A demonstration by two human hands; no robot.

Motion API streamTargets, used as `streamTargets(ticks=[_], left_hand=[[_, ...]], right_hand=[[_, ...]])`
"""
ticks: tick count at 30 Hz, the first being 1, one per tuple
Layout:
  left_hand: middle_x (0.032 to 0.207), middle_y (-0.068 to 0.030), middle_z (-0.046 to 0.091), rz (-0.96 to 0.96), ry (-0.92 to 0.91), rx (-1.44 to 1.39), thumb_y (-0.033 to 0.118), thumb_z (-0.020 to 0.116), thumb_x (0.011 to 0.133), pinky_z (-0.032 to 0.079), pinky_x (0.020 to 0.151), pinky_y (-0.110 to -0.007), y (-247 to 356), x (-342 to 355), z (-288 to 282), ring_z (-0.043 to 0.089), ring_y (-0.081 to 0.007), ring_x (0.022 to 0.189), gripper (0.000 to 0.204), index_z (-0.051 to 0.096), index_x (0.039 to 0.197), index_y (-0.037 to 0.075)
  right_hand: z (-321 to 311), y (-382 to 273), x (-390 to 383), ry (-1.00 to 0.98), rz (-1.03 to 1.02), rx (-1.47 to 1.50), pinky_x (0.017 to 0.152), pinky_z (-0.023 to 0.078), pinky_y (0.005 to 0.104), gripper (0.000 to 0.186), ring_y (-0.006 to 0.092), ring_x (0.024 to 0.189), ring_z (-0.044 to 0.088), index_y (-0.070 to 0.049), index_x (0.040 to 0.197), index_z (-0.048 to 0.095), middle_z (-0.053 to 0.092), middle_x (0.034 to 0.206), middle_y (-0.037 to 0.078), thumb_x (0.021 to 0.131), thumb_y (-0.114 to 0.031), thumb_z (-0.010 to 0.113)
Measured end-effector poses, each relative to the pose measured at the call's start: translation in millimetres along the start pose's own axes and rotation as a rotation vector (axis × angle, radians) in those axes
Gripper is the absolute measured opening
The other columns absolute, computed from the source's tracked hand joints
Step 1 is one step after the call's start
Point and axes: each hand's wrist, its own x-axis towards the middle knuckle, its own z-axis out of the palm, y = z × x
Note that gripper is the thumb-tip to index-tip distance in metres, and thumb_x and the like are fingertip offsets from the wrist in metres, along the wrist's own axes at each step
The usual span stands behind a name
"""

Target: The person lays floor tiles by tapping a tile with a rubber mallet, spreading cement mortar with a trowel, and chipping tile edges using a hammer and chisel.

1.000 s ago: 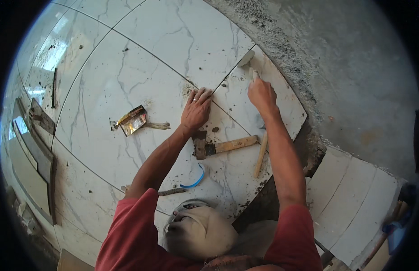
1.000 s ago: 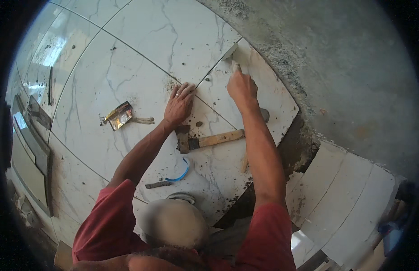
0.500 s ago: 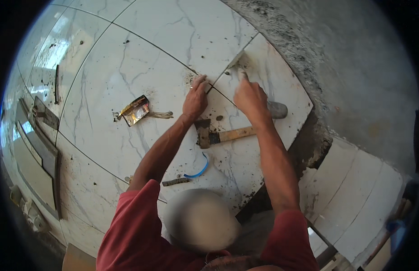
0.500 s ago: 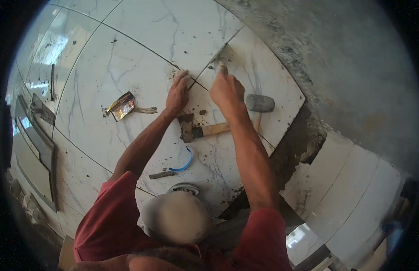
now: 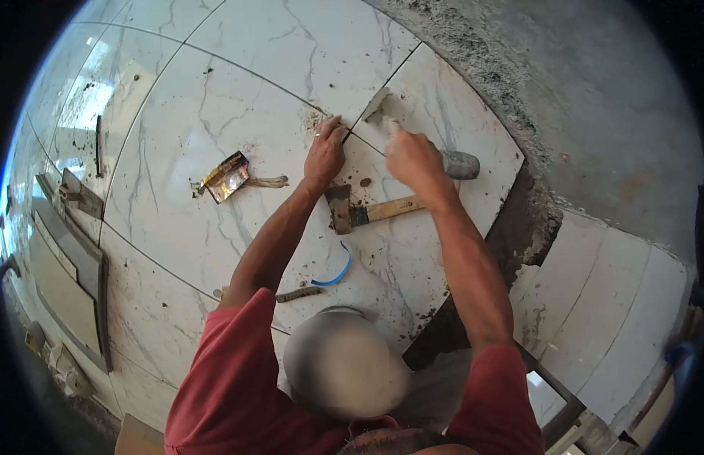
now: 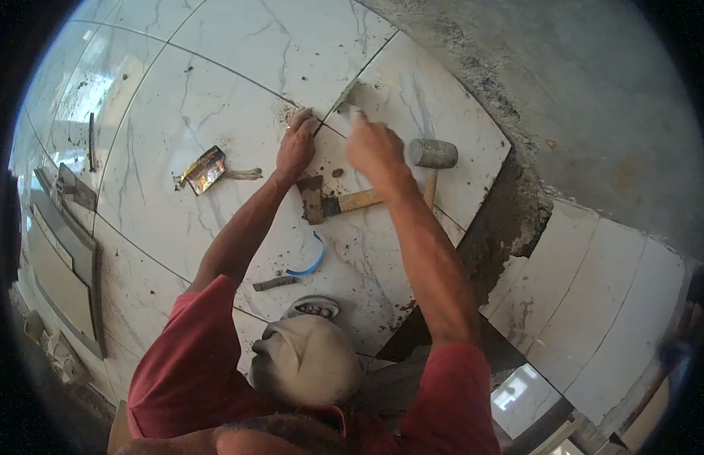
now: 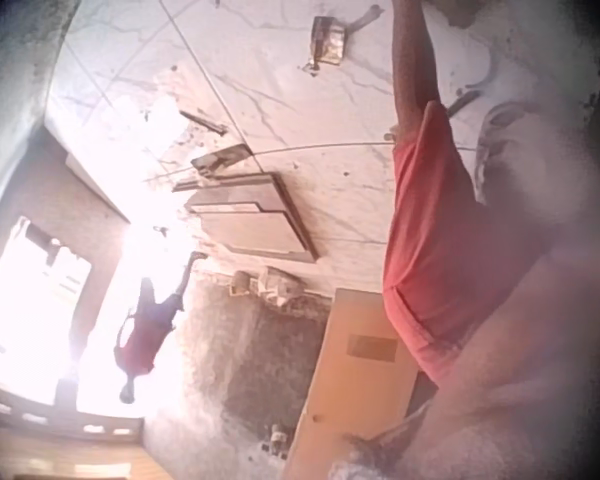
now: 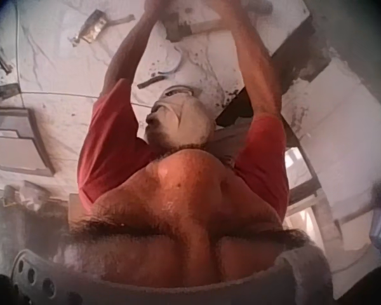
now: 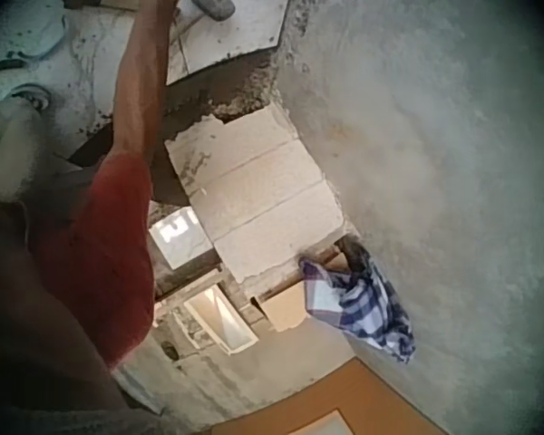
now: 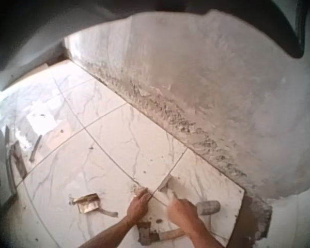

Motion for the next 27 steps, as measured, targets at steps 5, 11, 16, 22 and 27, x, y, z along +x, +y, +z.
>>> streamTargets(ticks=[5, 11, 16, 22, 27], left_hand=[[0.125, -0.0172, 0.048, 0.011, -0.019, 0.102, -0.004, 0.048, 0.077, 0.030, 0.110, -0.043, 0, 0, 1, 0.040, -0.0362, 0.125, 0.032, 0.056, 0.108, -0.003], [0.125, -0.0168, 0.048, 0.061, -0.034, 0.094, -0.002, 0.047, 0.079, 0.027, 0.112, -0.047, 6, 9, 5, 0.040, -0.0353, 0.126, 0.030, 0.057, 0.108, -0.002], [0.122, -0.0164, 0.049, 0.028, -0.010, 0.089, -0.003, 0.047, 0.078, 0.027, 0.111, -0.048, -24, 2, -5, 0.041, -0.0351, 0.125, 0.031, 0.057, 0.107, 0.000], [0.124, -0.0141, 0.050, 0.095, -0.016, 0.129, -0.001, 0.048, 0.078, 0.029, 0.111, -0.046, 2, 11, -1, 0.041, -0.0329, 0.125, 0.034, 0.059, 0.111, 0.001], [0.127, -0.0137, 0.050, 0.074, -0.043, 0.150, 0.002, 0.048, 0.080, 0.027, 0.112, -0.046, -4, 5, -2, 0.040, -0.0327, 0.126, 0.034, 0.062, 0.111, 0.003]], right_hand=[[14, -27, -3, -0.006, 0.046, -0.075, 0.084, 0.050, 0.0481, 0.041, 0.0429, 0.096, 0.062, 0.002, 0.121, 0.050, 0.063, 0.099, 0.030, 0.081, -0.008, 0.046], [17, -19, -3, 0.035, 0.091, -0.002, 0.084, 0.048, 0.0505, 0.051, 0.0458, 0.096, 0.060, -0.008, 0.133, 0.045, 0.062, 0.100, 0.031, 0.082, -0.009, 0.045], [6, -22, -16, 0.015, -0.001, 0.009, 0.083, 0.048, 0.0501, 0.044, 0.0451, 0.095, 0.060, -0.005, 0.129, 0.047, 0.062, 0.099, 0.031, 0.086, -0.012, 0.045], [-13, 61, -102, 0.309, -0.239, 0.151, 0.063, 0.050, 0.0468, 0.043, 0.0366, 0.074, 0.065, -0.005, 0.130, 0.050, 0.065, 0.087, 0.026, 0.092, -0.024, 0.047], [-24, 72, -128, -0.104, 0.222, 0.801, 0.040, 0.034, 0.0198, 0.043, 0.0057, 0.050, 0.044, -0.007, 0.134, 0.047, 0.057, 0.075, 0.007, 0.094, -0.024, 0.046]])
